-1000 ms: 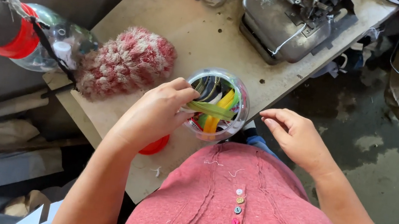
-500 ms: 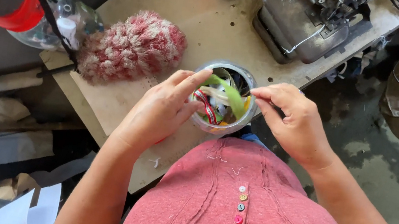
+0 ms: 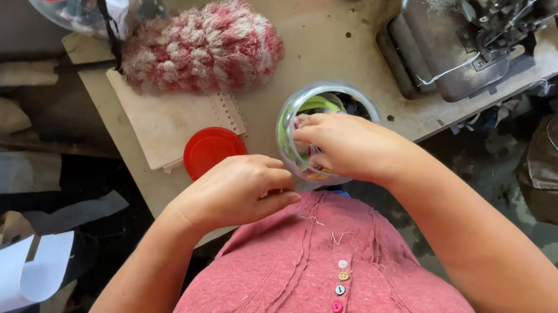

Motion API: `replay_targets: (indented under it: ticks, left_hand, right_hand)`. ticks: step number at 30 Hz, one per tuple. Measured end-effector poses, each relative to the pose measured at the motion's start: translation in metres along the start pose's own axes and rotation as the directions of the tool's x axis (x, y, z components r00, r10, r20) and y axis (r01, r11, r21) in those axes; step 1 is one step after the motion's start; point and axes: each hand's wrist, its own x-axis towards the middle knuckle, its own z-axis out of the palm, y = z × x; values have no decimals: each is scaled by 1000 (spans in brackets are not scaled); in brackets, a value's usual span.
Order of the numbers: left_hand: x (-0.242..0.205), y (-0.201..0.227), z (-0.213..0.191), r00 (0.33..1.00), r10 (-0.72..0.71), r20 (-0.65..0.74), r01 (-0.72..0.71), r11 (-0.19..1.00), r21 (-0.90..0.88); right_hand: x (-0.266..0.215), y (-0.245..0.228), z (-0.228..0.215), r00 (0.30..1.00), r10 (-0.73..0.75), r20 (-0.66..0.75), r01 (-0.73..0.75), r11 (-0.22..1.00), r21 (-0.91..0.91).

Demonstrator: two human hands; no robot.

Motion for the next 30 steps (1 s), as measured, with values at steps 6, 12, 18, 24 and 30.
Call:
replay_targets:
  ticks: [6,12,18,24,30]
  left_hand:
    - [-8,-6,24,994,-58,89,60,998,-15]
    - [-11,-10,29,992,-76,104,80,996,-37]
    - [-15,-15,36,998,3,-69,-5,1000,-30]
    - [1,-24,62,842,102,-530,-6,984,180]
    - [1,-37,68,842,173,-511,-22,958,287]
  right_hand:
    - [56,63,75,858,359,366,-229,907,-353]
    - [61,73,54,877,314,363,-156,901,-404]
    - [42,35,-6,837,443,321,-383,894,-233]
    - [29,22,-3,937,297,185,-290,955,-61]
    - [-14,-1,0,988,19,156,26,960,-278]
